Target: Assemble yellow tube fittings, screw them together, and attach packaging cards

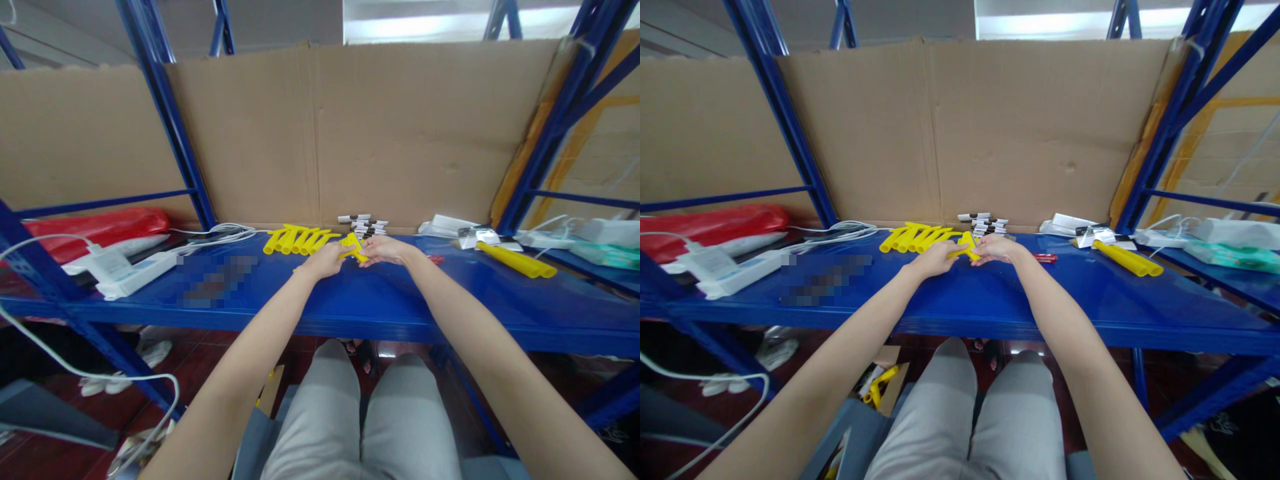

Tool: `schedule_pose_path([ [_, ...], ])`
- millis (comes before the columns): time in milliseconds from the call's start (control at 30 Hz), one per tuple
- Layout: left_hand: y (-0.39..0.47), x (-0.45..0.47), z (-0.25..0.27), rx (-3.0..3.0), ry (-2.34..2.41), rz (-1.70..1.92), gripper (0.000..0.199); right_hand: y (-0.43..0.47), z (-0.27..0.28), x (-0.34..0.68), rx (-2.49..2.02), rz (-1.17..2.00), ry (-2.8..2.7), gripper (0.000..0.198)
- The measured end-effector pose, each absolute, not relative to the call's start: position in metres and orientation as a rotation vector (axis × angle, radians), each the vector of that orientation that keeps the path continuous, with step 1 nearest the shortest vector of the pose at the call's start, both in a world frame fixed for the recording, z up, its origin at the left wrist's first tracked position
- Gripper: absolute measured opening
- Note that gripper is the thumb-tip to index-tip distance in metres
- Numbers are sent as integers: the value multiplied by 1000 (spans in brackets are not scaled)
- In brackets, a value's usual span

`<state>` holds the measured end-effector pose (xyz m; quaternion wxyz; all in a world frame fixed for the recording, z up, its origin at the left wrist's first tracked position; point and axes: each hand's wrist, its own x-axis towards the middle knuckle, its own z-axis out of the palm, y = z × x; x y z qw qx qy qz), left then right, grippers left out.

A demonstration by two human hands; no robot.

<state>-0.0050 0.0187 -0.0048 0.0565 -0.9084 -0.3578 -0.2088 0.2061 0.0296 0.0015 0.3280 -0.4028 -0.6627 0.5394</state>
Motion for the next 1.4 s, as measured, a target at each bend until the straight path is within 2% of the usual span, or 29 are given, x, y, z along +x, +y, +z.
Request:
schedule_pose_path([
  [233,22,-5,-6,-2732,-1137,-635,45,33,3,207,-1143,1298,-1749,18],
  [333,25,-9,-4,-2682,-1258,-644,47,41,4,214,-1403,859,-1690,11],
  [433,27,-14,-3,-2668,-1369,-624,48,47,2,223,-1637,314,-1730,14],
  [600,27,-13,-4,-2735,-1377,-545,49,46,-3,224,-1897,-21,-1930,26],
  [967,20,-2,-5,-2826,-1286,-434,51,33,3,214,-2040,-145,-2050,25],
  [1400,32,0,-15,-2889,-1115,-524,49,44,-2,210,-2082,-133,-2011,20],
])
